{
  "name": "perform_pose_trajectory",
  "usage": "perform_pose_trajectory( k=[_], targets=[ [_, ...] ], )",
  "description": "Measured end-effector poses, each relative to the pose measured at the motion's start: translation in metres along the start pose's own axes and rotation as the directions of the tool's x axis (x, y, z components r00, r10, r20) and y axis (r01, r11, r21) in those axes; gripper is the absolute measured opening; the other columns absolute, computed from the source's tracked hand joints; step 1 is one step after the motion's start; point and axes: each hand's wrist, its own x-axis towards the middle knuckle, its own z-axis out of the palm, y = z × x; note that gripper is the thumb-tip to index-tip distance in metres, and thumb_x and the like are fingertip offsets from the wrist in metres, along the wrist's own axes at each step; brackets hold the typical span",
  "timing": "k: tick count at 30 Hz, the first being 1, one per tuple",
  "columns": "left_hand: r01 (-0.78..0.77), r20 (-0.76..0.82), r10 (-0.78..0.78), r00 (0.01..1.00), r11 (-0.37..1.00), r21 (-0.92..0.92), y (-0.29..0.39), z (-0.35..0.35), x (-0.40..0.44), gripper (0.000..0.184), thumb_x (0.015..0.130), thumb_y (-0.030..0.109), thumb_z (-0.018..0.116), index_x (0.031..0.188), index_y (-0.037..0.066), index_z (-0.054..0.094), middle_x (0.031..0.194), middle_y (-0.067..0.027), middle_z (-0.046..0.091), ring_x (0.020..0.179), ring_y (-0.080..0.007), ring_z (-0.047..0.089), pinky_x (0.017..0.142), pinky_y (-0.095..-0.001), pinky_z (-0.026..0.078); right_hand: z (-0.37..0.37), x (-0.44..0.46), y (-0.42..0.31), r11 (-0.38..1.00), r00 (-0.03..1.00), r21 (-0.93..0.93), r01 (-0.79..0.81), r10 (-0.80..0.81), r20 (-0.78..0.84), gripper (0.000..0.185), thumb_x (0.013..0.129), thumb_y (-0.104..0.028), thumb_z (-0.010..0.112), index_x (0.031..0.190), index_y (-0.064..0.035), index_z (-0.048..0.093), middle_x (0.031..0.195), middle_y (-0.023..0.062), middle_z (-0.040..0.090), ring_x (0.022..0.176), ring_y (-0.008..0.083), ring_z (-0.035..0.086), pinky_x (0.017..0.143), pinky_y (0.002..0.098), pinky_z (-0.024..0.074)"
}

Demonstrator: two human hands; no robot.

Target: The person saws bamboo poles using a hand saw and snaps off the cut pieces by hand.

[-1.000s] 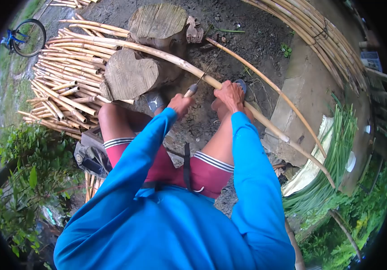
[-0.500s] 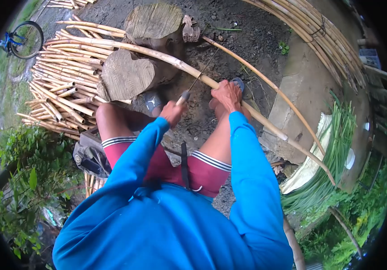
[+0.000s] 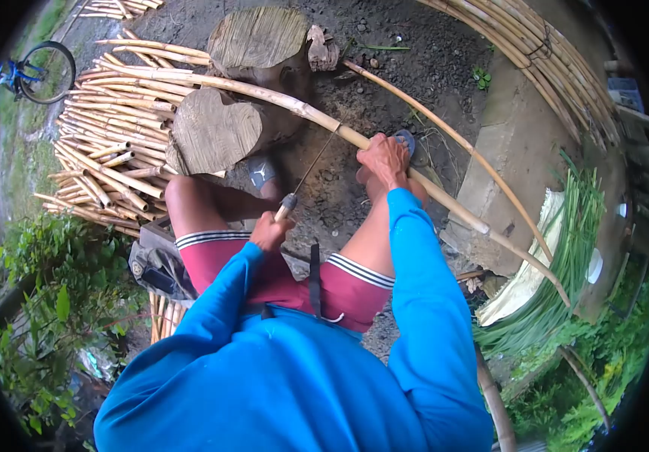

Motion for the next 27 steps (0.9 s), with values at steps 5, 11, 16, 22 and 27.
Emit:
perform_pose_trajectory(
  k=[5,11,16,22,27],
  targets=[
    [0.102,0.103,-0.105,0.989,0.994,0.026,0.086,-0.009,0.071,0.05,0.077,0.039,0.058,0.091,-0.008,0.065,0.079,-0.029,0.065,0.077,-0.0382,0.068,0.073,-0.0449,0.052,0.006,0.008,-0.004,1.0,1.0,-0.014,-0.004,0.004,-0.031,0.035,0.073,-0.03,0.064,0.094,-0.0021,0.073,0.096,0.0276,0.068,0.095,0.0437,0.066,0.088,0.0468,0.0511],
    [0.041,0.013,-0.041,0.999,0.999,0.029,0.035,-0.013,-0.004,0.027,0.079,0.028,0.063,0.078,0.001,0.063,0.059,-0.013,0.059,0.068,-0.0244,0.068,0.06,-0.0384,0.05,0.003,0.001,0.005,0.999,1.0,0.03,-0.017,0.017,0.005,0.036,0.072,-0.029,0.064,0.094,-0.0024,0.073,0.101,0.0265,0.068,0.099,0.0428,0.065,0.091,0.0461,0.0505],
    [0.195,0.199,-0.176,0.964,0.977,-0.081,0.094,-0.003,0.081,0.044,0.079,0.037,0.059,0.092,-0.004,0.067,0.07,-0.0225,0.063,0.071,-0.0337,0.067,0.072,-0.0433,0.051,-0.003,-0.001,-0.003,0.998,0.998,0.048,-0.045,0.043,0.047,0.035,0.071,-0.027,0.065,0.094,-0.0018,0.072,0.1,0.0262,0.068,0.098,0.0421,0.065,0.089,0.0466,0.0515],
    [-0.175,-0.023,0.185,0.983,0.96,0.217,0.007,0.008,0.015,0.035,0.079,0.035,0.06,0.098,0.008,0.072,0.079,-0.0266,0.065,0.084,-0.0399,0.066,0.079,-0.0468,0.051,0.007,-0.001,0.01,0.998,1.0,0.059,-0.011,0.011,-0.006,0.033,0.072,-0.027,0.064,0.092,-0.0014,0.072,0.102,0.0284,0.067,0.098,0.0426,0.065,0.09,0.0468,0.0513],
    [0.184,0.081,-0.181,0.98,0.983,-0.026,0.077,0.0,0.05,0.043,0.077,0.036,0.062,0.088,-0.006,0.068,0.072,-0.0243,0.064,0.072,-0.0365,0.067,0.067,-0.0444,0.052,-0.003,-0.001,0.001,0.999,1.0,0.045,-0.015,0.015,0.0,0.034,0.072,-0.028,0.065,0.092,-0.0006,0.072,0.099,0.0278,0.067,0.096,0.0427,0.065,0.089,0.0473,0.0515]
  ],
)
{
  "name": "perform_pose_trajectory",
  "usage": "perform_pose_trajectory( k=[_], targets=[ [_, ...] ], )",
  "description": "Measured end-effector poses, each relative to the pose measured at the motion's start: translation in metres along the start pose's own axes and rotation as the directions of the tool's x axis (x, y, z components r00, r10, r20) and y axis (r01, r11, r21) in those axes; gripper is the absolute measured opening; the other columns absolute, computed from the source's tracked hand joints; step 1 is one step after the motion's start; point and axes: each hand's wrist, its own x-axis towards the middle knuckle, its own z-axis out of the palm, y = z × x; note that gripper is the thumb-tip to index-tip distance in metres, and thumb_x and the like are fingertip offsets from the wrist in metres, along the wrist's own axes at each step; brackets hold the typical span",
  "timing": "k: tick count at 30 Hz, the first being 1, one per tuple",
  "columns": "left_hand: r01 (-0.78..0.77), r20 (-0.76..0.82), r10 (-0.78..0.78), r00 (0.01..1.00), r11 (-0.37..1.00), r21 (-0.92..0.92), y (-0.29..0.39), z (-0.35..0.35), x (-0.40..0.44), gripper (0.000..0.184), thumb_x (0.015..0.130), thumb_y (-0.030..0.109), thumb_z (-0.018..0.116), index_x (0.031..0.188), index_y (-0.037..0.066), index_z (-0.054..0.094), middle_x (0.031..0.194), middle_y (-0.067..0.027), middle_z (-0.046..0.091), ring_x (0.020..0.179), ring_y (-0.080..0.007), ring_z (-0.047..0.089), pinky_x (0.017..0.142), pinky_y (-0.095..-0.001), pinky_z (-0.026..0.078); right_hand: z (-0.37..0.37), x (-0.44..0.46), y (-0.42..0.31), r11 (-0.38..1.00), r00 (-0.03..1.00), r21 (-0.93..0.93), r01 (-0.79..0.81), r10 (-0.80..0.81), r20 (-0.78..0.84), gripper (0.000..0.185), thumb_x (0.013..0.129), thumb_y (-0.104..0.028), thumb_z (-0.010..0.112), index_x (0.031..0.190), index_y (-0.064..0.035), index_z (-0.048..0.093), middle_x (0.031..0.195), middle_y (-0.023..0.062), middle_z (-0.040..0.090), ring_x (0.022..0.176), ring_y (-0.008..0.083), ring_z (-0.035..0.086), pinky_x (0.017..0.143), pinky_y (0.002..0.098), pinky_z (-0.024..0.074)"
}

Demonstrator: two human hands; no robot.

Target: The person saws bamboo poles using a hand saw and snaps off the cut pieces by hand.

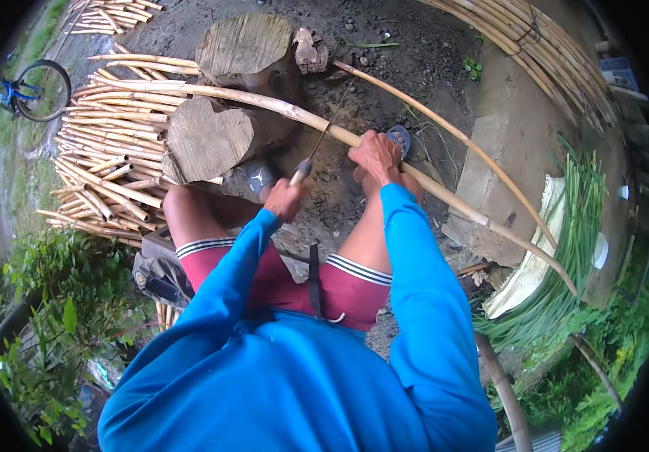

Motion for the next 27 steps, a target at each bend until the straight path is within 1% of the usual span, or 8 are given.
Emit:
perform_pose_trajectory(
  k=[3,7,8,14,17,21,26,27],
  targets=[
    [0.16,0.168,-0.134,0.977,0.975,-0.153,0.04,0.006,0.026,0.029,0.08,0.03,0.061,0.088,0.004,0.069,0.066,-0.0221,0.061,0.068,-0.0375,0.066,0.062,-0.0447,0.053,0.005,0.001,0.007,1.0,0.999,0.013,0.002,-0.002,0.054,0.037,0.073,-0.031,0.066,0.095,-0.0018,0.072,0.099,0.0269,0.067,0.096,0.0427,0.065,0.087,0.0479,0.052],
    [-0.469,0.051,0.519,0.853,0.722,0.508,-0.061,0.001,-0.022,0.02,0.077,0.018,0.064,0.095,0.013,0.069,0.068,-0.0212,0.06,0.079,-0.0382,0.067,0.073,-0.0495,0.054,0.007,0.003,0.011,1.0,0.999,0.012,0.017,-0.018,0.031,0.039,0.073,-0.033,0.066,0.097,-0.0034,0.072,0.101,0.0265,0.067,0.096,0.0439,0.064,0.086,0.0485,0.0524],
    [-0.113,-0.055,0.115,0.992,0.993,0.03,-0.079,-0.001,-0.032,0.028,0.079,0.028,0.064,0.079,0.0,0.063,0.055,-0.008,0.052,0.052,-0.0172,0.058,0.051,-0.0366,0.045,0.005,0.006,0.008,1.0,1.0,0.023,0.01,-0.01,0.019,0.039,0.073,-0.033,0.066,0.097,-0.0034,0.072,0.101,0.0265,0.067,0.096,0.0439,0.064,0.086,0.0485,0.0524],
    [0.054,0.204,0.0,0.979,0.964,-0.26,0.036,0.002,0.042,0.028,0.078,0.028,0.063,0.067,0.003,0.055,0.054,-0.005,0.05,0.041,-0.0155,0.047,0.039,-0.0364,0.035,0.015,0.002,0.006,1.0,0.998,-0.003,-0.026,0.026,0.062,0.039,0.073,-0.035,0.067,0.096,-0.0044,0.072,0.099,0.0253,0.068,0.095,0.0436,0.065,0.086,0.0485,0.0525],
    [-0.249,0.024,0.248,0.968,0.968,0.027,-0.027,0.008,0.009,0.031,0.078,0.031,0.061,0.072,0.0,0.062,0.059,-0.0136,0.057,0.057,-0.0239,0.06,0.054,-0.0388,0.046,0.011,0.01,0.015,1.0,0.999,0.025,0.013,-0.014,0.035,0.038,0.073,-0.035,0.067,0.096,-0.0048,0.073,0.099,0.0255,0.068,0.095,0.0432,0.065,0.087,0.0488,0.0523],
    [-0.022,0.059,0.024,0.998,0.999,-0.031,-0.043,-0.007,-0.041,0.043,0.075,0.036,0.063,0.081,-0.007,0.066,0.073,-0.0242,0.066,0.075,-0.0314,0.069,0.072,-0.0413,0.053,0.006,0.004,0.011,1.0,0.999,-0.026,-0.002,0.003,0.048,0.039,0.075,-0.036,0.066,0.098,-0.006,0.073,0.101,0.0256,0.067,0.097,0.0425,0.065,0.087,0.0483,0.0524],
    [0.022,0.14,-0.006,0.99,0.993,-0.114,0.049,0.004,0.04,0.035,0.078,0.031,0.062,0.083,-0.003,0.065,0.062,-0.0161,0.059,0.056,-0.0303,0.063,0.052,-0.0435,0.05,0.015,-0.001,0.012,1.0,0.997,0.009,-0.02,0.02,0.068,0.038,0.074,-0.036,0.068,0.097,-0.0054,0.072,0.099,0.0244,0.068,0.097,0.0423,0.065,0.087,0.0479,0.0524],
    [-0.295,0.044,0.294,0.955,0.955,0.022,0.012,0.016,0.047,0.028,0.078,0.027,0.063,0.076,-0.001,0.062,0.058,-0.0126,0.055,0.053,-0.0271,0.061,0.048,-0.0412,0.048,0.014,-0.003,0.014,1.0,0.999,0.007,0.018,-0.018,0.052,0.036,0.073,-0.032,0.066,0.095,-0.0044,0.072,0.099,0.0263,0.068,0.096,0.0422,0.065,0.087,0.0475,0.0525]
  ],
)
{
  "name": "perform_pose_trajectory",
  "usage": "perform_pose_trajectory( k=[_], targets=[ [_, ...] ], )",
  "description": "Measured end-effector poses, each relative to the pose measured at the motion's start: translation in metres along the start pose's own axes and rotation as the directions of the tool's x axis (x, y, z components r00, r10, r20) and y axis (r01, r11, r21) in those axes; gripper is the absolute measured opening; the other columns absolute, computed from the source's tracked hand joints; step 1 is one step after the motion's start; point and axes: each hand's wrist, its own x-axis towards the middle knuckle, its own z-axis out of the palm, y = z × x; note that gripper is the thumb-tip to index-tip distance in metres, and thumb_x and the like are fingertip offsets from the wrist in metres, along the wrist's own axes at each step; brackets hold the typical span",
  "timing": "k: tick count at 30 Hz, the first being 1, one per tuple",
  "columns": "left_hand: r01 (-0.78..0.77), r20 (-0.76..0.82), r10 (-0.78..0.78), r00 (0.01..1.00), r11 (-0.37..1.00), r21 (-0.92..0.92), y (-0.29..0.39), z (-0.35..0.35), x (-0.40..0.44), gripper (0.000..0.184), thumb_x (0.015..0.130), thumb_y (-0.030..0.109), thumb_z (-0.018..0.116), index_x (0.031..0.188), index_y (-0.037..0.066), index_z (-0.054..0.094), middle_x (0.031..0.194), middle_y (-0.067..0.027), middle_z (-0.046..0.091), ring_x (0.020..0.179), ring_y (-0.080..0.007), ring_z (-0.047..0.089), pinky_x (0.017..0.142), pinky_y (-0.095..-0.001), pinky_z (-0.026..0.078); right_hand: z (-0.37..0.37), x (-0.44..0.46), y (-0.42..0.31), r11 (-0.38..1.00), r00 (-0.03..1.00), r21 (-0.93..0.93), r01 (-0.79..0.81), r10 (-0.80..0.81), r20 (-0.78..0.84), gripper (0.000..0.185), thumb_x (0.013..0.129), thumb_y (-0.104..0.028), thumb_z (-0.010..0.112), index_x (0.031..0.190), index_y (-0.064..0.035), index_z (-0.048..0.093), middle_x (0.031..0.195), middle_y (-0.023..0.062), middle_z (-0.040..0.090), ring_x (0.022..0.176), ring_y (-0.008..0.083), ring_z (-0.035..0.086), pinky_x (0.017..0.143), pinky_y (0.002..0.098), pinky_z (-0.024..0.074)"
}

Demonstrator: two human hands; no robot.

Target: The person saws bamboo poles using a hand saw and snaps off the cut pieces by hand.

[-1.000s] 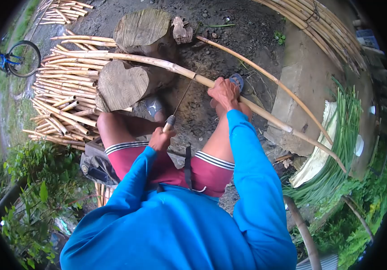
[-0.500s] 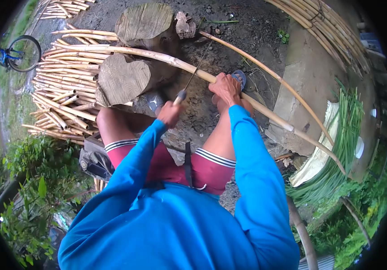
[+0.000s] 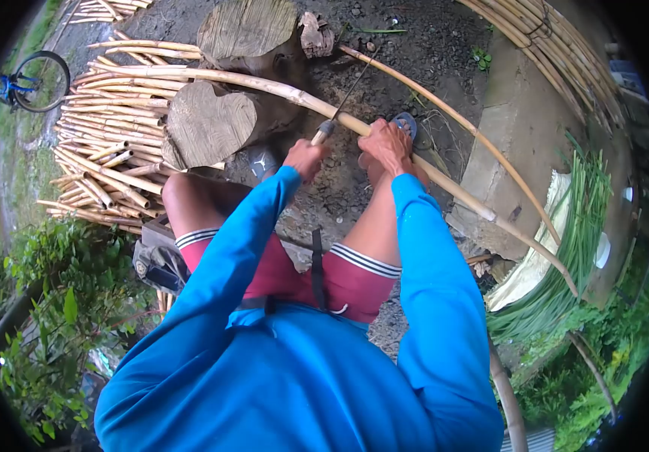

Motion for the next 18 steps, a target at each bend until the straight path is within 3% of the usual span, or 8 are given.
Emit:
perform_pose_trajectory(
  k=[3,5,9,11,13,15,16,18],
  targets=[
    [-0.367,-0.014,0.501,0.865,0.652,0.664,-0.075,0.008,-0.075,0.01,0.07,0.015,0.067,0.078,0.01,0.068,0.067,-0.0207,0.061,0.065,-0.0356,0.065,0.06,-0.0423,0.053,-0.008,0.002,-0.002,1.0,0.999,0.008,0.013,-0.013,-0.03,0.034,0.073,-0.029,0.065,0.094,-0.004,0.072,0.096,0.0278,0.068,0.095,0.0427,0.066,0.086,0.0478,0.0527],
    [0.262,-0.075,-0.263,0.962,0.965,-0.015,-0.031,-0.01,-0.106,0.027,0.077,0.026,0.064,0.077,-0.001,0.064,0.061,-0.0139,0.059,0.064,-0.0284,0.066,0.061,-0.0406,0.052,-0.01,0.003,0.0,1.0,0.999,-0.016,-0.004,0.004,-0.05,0.033,0.073,-0.029,0.065,0.092,-0.0045,0.073,0.094,0.0272,0.068,0.094,0.0425,0.066,0.085,0.0471,0.0531],
    [0.057,-0.232,-0.049,0.971,0.998,0.03,-0.009,-0.001,-0.029,0.038,0.079,0.036,0.061,0.067,0.001,0.055,0.053,-0.0083,0.053,0.038,-0.0196,0.05,0.037,-0.0358,0.035,-0.018,0.01,-0.012,1.0,0.999,-0.017,-0.014,0.014,-0.039,0.033,0.073,-0.03,0.066,0.091,-0.004,0.073,0.095,0.0267,0.068,0.094,0.0424,0.066,0.085,0.0469,0.0531],
    [0.266,0.032,-0.265,0.964,0.943,-0.2,0.027,-0.008,0.0,0.038,0.076,0.032,0.064,0.073,-0.005,0.058,0.052,-0.011,0.051,0.044,-0.0247,0.056,0.044,-0.0375,0.043,-0.009,0.009,-0.005,1.0,1.0,0.016,0.014,-0.015,0.02,0.039,0.075,-0.036,0.067,0.094,-0.0017,0.072,0.096,0.0251,0.068,0.093,0.043,0.066,0.083,0.0488,0.0541],
    [-0.15,-0.022,0.156,0.987,0.973,0.173,-0.018,-0.001,-0.015,0.038,0.076,0.033,0.063,0.081,-0.005,0.062,0.061,-0.0162,0.059,0.057,-0.0264,0.062,0.053,-0.0397,0.048,-0.009,0.01,-0.001,0.999,0.999,0.012,0.035,-0.035,0.027,0.039,0.075,-0.036,0.068,0.094,-0.002,0.072,0.094,0.0254,0.068,0.092,0.0423,0.066,0.082,0.0488,0.054],
    [-0.52,-0.094,0.723,0.684,0.574,0.632,-0.092,0.014,-0.052,0.032,0.076,0.029,0.065,0.076,-0.002,0.06,0.055,-0.0112,0.054,0.043,-0.0225,0.055,0.045,-0.0359,0.045,-0.006,0.009,0.005,0.999,0.999,-0.016,0.032,-0.032,-0.003,0.039,0.075,-0.036,0.068,0.094,-0.002,0.072,0.095,0.0262,0.068,0.092,0.0427,0.065,0.082,0.0487,0.0539],
    [-0.263,-0.161,0.329,0.93,0.906,0.33,-0.088,0.005,-0.083,0.031,0.076,0.029,0.064,0.078,-0.002,0.061,0.057,-0.0126,0.056,0.048,-0.0225,0.058,0.048,-0.0368,0.046,-0.007,0.007,0.007,0.999,0.999,-0.02,0.046,-0.047,-0.017,0.039,0.075,-0.037,0.067,0.094,-0.0024,0.072,0.096,0.0262,0.067,0.093,0.043,0.065,0.083,0.0491,0.0537],
    [0.231,-0.013,-0.231,0.973,0.972,-0.038,-0.044,-0.015,-0.102,0.031,0.077,0.029,0.064,0.08,-0.002,0.062,0.06,-0.0141,0.058,0.055,-0.0223,0.061,0.052,-0.0379,0.047,-0.009,0.012,0.004,1.0,1.0,-0.022,0.005,-0.006,-0.022,0.04,0.075,-0.037,0.068,0.094,-0.0028,0.072,0.097,0.0258,0.068,0.094,0.0433,0.065,0.083,0.0495,0.0535]
  ],
)
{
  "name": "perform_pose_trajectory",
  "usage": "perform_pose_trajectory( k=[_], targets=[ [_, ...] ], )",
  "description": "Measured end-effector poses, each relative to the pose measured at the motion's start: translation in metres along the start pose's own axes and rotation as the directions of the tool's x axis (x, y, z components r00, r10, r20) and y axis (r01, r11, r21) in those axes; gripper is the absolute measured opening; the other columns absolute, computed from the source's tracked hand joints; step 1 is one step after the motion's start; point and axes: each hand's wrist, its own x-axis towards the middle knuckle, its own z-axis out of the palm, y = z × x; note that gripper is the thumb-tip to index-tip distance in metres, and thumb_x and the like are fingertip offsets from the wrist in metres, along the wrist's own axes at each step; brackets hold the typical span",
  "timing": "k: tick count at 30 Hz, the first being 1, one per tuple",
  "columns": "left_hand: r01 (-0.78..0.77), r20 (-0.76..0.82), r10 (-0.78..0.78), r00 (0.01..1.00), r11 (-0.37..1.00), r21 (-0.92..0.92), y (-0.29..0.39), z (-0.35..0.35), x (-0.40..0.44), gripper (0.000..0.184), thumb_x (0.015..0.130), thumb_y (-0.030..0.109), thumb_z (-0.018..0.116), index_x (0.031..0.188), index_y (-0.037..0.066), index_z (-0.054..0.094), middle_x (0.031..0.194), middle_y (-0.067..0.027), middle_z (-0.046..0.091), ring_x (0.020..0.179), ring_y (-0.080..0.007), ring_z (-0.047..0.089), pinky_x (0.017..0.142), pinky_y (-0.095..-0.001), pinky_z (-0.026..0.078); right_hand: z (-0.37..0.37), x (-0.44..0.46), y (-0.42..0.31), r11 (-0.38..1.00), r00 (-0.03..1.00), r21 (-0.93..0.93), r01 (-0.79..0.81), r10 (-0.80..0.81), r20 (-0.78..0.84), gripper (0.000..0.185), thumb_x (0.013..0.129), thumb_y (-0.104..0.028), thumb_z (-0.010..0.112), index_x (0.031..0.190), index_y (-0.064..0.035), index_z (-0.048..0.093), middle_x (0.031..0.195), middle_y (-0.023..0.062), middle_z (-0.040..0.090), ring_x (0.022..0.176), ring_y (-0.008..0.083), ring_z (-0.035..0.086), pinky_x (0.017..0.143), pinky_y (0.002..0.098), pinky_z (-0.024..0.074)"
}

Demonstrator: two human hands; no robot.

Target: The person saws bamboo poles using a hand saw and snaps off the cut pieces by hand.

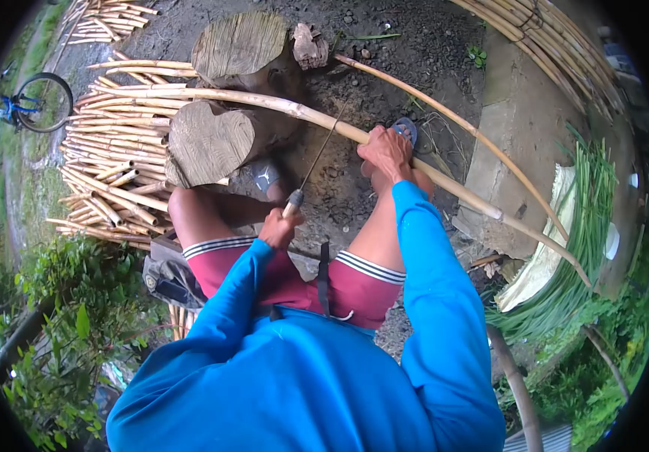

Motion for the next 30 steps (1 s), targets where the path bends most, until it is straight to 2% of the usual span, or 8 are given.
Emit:
perform_pose_trajectory(
  k=[5,9,15,17,20,21,23,30],
  targets=[
    [0.164,0.129,-0.148,0.981,0.979,-0.123,0.102,0.007,0.082,0.037,0.081,0.029,0.057,0.089,-0.006,0.065,0.071,-0.0228,0.064,0.072,-0.0293,0.069,0.059,-0.0429,0.052,0.005,-0.001,-0.005,1.0,1.0,0.003,-0.003,0.003,-0.002,0.04,0.075,-0.037,0.068,0.096,-0.004,0.072,0.1,0.025,0.068,0.095,0.0429,0.065,0.084,0.0497,0.0531],
    [-0.447,0.086,0.467,0.88,0.753,0.483,-0.012,0.019,0.045,0.02,0.082,0.022,0.06,0.093,0.009,0.069,0.071,-0.0208,0.063,0.075,-0.0338,0.068,0.062,-0.0433,0.054,0.002,-0.006,0.002,0.999,0.999,0.051,0.01,-0.012,0.037,0.039,0.075,-0.037,0.068,0.097,-0.0042,0.072,0.102,0.0243,0.068,0.095,0.0429,0.065,0.085,0.0492,0.0534],
    [0.033,0.012,-0.031,0.999,0.985,-0.171,0.067,0.017,0.062,0.032,0.078,0.031,0.063,0.066,0.002,0.054,0.053,-0.0069,0.051,0.039,-0.0186,0.048,0.038,-0.036,0.035,-0.006,-0.001,-0.008,0.999,0.998,0.022,0.033,-0.032,-0.06,0.032,0.073,-0.028,0.064,0.09,-0.0025,0.073,0.093,0.0267,0.068,0.091,0.0433,0.067,0.084,0.0477,0.0534],
    [0.088,0.041,-0.084,0.996,0.991,-0.1,0.101,0.017,0.09,0.037,0.077,0.031,0.06,0.086,-0.004,0.066,0.062,-0.0183,0.061,0.061,-0.0292,0.066,0.055,-0.0429,0.05,0.005,-0.007,-0.001,0.996,0.999,0.073,0.045,-0.047,0.015,0.032,0.073,-0.029,0.064,0.09,-0.0031,0.073,0.094,0.0256,0.068,0.091,0.043,0.067,0.083,0.0478,0.0535],
    [-0.586,0.087,0.663,0.743,0.584,0.562,-0.003,0.025,0.068,0.025,0.08,0.026,0.061,0.093,0.007,0.069,0.065,-0.016,0.06,0.063,-0.0275,0.065,0.055,-0.044,0.049,0.007,-0.005,0.008,0.999,0.999,0.048,0.026,-0.025,-0.031,0.035,0.073,-0.033,0.066,0.092,-0.005,0.073,0.096,0.0237,0.068,0.092,0.0423,0.066,0.083,0.0478,0.0536],
    [-0.276,-0.062,0.305,0.95,0.918,0.284,-0.02,0.025,0.034,0.023,0.079,0.024,0.062,0.098,0.014,0.071,0.073,-0.0209,0.064,0.073,-0.0309,0.067,0.067,-0.0456,0.051,0.011,-0.007,0.009,0.999,0.999,0.039,0.028,-0.026,-0.038,0.037,0.073,-0.036,0.068,0.095,-0.0062,0.072,0.101,0.0228,0.068,0.095,0.0421,0.064,0.084,0.0484,0.0531],
    [0.037,0.055,-0.041,0.998,0.996,0.078,-0.019,0.01,0.002,0.036,0.078,0.028,0.064,0.095,-0.004,0.069,0.078,-0.0244,0.067,0.075,-0.0327,0.068,0.074,-0.0408,0.052,-0.004,-0.01,0.0,0.998,1.0,0.058,0.0,0.0,-0.003,0.037,0.072,-0.035,0.069,0.095,-0.0061,0.073,0.102,0.024,0.067,0.095,0.0419,0.064,0.084,0.0477,0.0534],
    [-0.119,0.082,0.128,0.988,0.987,-0.104,0.084,0.023,0.074,0.016,0.081,0.021,0.061,0.079,0.005,0.062,0.053,-0.0047,0.047,0.042,-0.0172,0.049,0.04,-0.0342,0.036,0.01,-0.004,0.003,0.999,0.999,0.049,-0.008,0.007,0.031,0.038,0.073,-0.035,0.067,0.096,-0.0051,0.072,0.091,0.0246,0.068,0.092,0.042,0.066,0.082,0.0481,0.0537]
  ],
)
